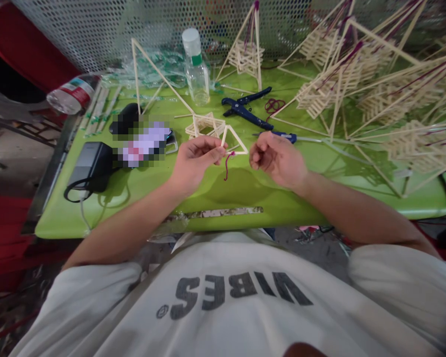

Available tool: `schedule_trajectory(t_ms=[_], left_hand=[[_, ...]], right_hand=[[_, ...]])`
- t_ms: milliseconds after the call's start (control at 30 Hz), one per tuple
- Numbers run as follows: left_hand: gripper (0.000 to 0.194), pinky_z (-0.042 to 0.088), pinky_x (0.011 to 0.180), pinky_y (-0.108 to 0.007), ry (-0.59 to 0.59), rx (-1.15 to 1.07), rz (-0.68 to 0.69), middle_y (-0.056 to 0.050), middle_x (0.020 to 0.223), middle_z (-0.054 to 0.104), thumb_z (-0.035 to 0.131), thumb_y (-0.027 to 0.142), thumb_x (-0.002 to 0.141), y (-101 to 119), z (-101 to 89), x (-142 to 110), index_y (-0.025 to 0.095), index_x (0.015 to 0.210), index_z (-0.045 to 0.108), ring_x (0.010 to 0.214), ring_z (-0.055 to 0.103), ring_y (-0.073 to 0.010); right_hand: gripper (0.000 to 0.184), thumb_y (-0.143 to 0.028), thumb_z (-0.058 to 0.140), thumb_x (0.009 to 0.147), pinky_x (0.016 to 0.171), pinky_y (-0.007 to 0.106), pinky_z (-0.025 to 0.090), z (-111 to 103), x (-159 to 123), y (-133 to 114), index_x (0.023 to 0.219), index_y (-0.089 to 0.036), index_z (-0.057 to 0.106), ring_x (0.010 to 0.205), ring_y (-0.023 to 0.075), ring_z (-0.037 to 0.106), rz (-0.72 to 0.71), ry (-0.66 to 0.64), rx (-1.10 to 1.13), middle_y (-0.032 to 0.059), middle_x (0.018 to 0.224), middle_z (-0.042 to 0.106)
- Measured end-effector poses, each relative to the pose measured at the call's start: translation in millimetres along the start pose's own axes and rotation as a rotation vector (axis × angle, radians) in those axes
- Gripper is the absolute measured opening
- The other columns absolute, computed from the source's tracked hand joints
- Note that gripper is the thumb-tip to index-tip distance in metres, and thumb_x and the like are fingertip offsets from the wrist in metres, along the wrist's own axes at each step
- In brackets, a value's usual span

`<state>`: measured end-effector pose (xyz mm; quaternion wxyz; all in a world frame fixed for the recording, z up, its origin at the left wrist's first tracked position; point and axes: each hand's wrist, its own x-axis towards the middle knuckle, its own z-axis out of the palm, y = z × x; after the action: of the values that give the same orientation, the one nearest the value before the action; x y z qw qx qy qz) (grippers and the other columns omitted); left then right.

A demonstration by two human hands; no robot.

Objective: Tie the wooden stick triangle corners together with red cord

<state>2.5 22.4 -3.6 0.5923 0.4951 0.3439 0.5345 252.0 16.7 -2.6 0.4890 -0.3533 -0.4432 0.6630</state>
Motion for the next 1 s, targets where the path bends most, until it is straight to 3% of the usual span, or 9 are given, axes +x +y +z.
schedule_trajectory(t_ms=[100, 300, 733, 1000], left_hand=[[0.024, 0.059, 0.063, -0.017, 0.037, -0.086, -0.066, -0.001, 0.089, 0.083, 0.107, 0.030, 0.084, 2.1, -0.8, 2.3, 0.020, 0.089, 0.086, 0.065, 0.067, -0.0058], [0.018, 0.062, 0.064, -0.013, 0.045, -0.172, -0.126, -0.002, 0.097, 0.082, 0.100, 0.020, 0.094, 4.1, -4.2, 4.5, 0.018, 0.090, 0.082, 0.066, 0.068, -0.0032], [0.018, 0.063, 0.065, -0.013, 0.060, -0.200, -0.162, -0.001, 0.099, 0.081, 0.094, 0.015, 0.097, 4.6, -4.4, 3.1, 0.019, 0.089, 0.079, 0.068, 0.069, -0.0036], [0.016, 0.062, 0.063, -0.013, 0.014, -0.217, -0.128, -0.002, 0.100, 0.081, 0.098, 0.020, 0.095, 2.4, -6.4, 4.9, 0.019, 0.091, 0.083, 0.067, 0.067, -0.0037]], right_hand=[[0.066, -0.083, 0.092, 0.088, 0.057, 0.031, 0.056, 1.3, -1.7, -2.3, 0.078, -0.027, 0.060, 0.061, 0.0166, 0.064, 0.023, -0.026, -0.010, 0.0004, 0.073, 0.066], [0.058, -0.077, 0.094, 0.089, 0.056, 0.030, 0.054, 2.1, -3.1, -2.4, 0.081, -0.026, 0.066, 0.061, 0.0171, 0.063, 0.037, -0.065, 0.001, 0.0003, 0.072, 0.065], [0.059, -0.080, 0.091, 0.092, 0.056, 0.028, 0.057, -1.1, -4.6, 0.9, 0.096, -0.021, 0.086, 0.065, 0.0163, 0.069, -0.055, -0.194, 0.016, 0.0049, 0.080, 0.079], [0.050, -0.067, 0.100, 0.091, 0.054, 0.025, 0.054, -3.2, -2.9, 7.9, 0.082, -0.022, 0.081, 0.057, 0.0121, 0.064, -0.122, -0.154, -0.033, -0.0003, 0.066, 0.070]])
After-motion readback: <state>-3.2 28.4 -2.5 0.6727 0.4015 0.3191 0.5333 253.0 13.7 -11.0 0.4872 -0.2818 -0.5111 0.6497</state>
